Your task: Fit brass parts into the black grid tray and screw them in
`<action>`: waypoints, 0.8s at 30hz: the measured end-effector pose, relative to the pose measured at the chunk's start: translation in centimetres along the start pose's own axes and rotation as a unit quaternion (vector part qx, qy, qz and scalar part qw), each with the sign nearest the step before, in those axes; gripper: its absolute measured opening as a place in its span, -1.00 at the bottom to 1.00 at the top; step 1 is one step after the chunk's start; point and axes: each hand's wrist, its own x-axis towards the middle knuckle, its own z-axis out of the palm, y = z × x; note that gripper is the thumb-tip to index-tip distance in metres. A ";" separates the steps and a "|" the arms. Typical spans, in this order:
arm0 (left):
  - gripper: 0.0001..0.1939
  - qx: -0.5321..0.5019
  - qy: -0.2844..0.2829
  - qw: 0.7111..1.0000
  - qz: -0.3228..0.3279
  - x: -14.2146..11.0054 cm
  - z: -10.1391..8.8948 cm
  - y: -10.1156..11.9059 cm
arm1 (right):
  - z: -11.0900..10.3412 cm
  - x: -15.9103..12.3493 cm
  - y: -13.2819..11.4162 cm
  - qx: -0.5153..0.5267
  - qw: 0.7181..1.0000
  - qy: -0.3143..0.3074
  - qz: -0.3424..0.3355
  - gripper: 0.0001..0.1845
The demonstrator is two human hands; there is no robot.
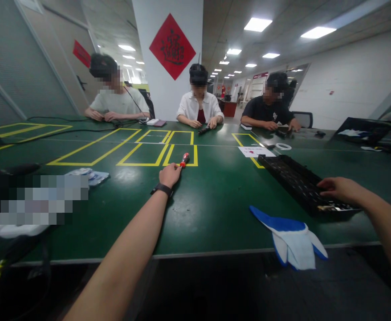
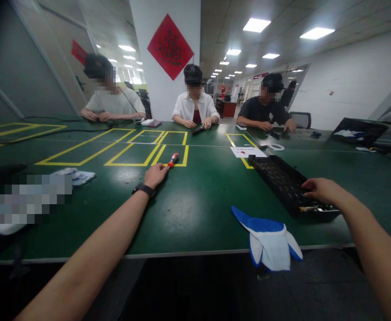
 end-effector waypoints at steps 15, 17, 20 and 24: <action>-0.66 0.001 0.007 1.000 0.004 -0.1 0.0 -0.1 | 2.5 0.4 2.2 0.009 0.995 -0.076 0.070 -0.68; -0.66 0.003 0.009 1.000 0.006 -0.2 -0.1 -0.1 | 2.4 0.2 2.0 0.000 0.996 -0.063 0.069 -0.71; -0.67 0.005 0.005 1.000 0.002 -0.2 -0.2 0.0 | 2.6 0.1 2.2 0.018 0.995 -0.055 0.077 -0.70; -0.66 0.003 0.001 1.000 -0.002 -0.2 -0.2 0.1 | 2.1 -0.3 2.5 0.103 0.987 -0.103 0.066 -0.61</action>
